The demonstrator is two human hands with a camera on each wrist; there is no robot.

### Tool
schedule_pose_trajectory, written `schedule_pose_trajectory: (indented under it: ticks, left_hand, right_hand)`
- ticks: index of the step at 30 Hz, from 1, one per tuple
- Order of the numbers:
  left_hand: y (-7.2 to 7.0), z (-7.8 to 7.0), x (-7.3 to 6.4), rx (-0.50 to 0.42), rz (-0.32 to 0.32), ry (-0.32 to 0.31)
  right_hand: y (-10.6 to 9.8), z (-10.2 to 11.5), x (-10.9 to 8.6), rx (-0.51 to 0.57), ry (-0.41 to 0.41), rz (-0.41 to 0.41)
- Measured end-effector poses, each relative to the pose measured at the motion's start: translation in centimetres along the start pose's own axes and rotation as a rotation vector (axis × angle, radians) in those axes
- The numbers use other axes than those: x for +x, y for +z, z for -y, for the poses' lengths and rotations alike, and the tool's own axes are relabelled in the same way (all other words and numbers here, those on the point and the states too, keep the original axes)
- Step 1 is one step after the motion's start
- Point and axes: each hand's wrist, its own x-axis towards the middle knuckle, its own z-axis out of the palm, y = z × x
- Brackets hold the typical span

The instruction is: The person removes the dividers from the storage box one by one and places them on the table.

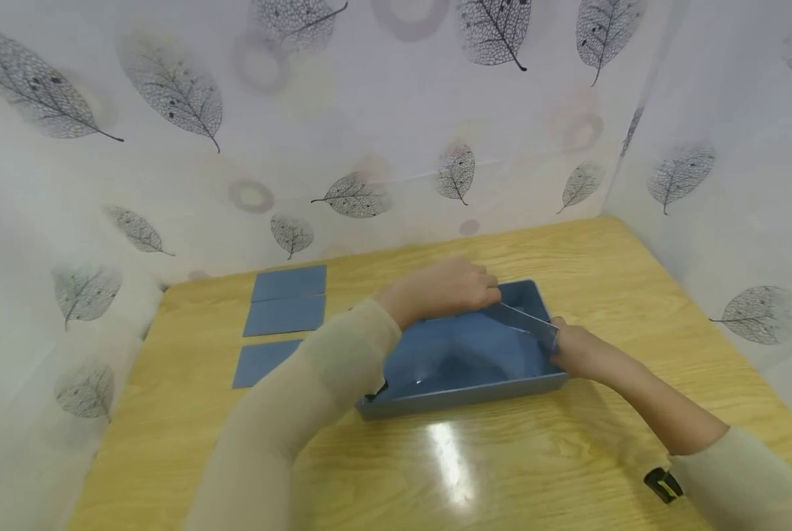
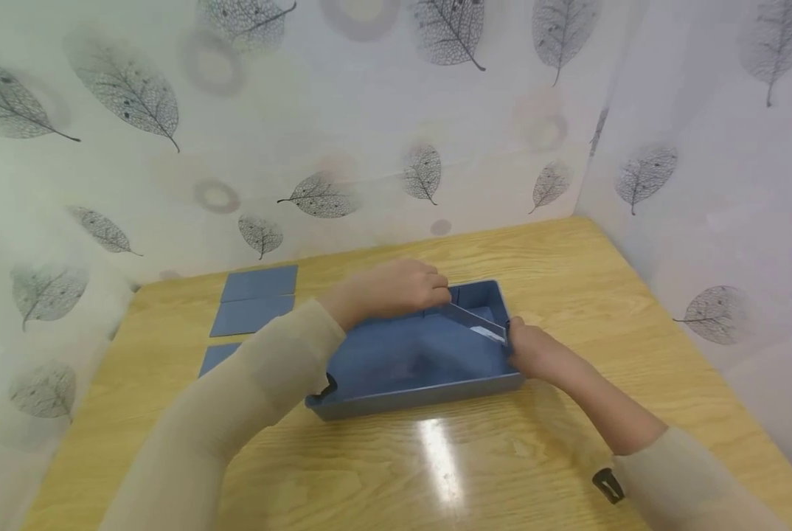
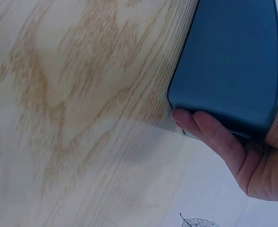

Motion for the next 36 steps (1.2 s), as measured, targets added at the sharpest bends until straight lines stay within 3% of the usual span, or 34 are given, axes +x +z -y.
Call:
schedule_pose_trajectory:
  ticks: [10,17,24,36]
  left_hand:
    - [-0.2,-1.1,-1.4,0.06,-0.039,-0.044]
    - [-0.5,-1.4,-3.3,0.094,-0.073,-0.107]
    - [-0.5,-1.8,-5.7,0.05,-0.146,-0.191]
    - [-0.8,-3.0,-9.8,-0.022,-0.121,-0.294]
  right_hand:
    - [-0.2,0.2,-0.2,-0.028,0.018,0.045]
    - [-0.2,0.1,0.0,-0.031,0.036,0.068]
    - [-0.1,0.2,0.0,-0.041,0.049,0.08]
    - [-0.3,0.5,-0.1,-0.017,0.061,0.072]
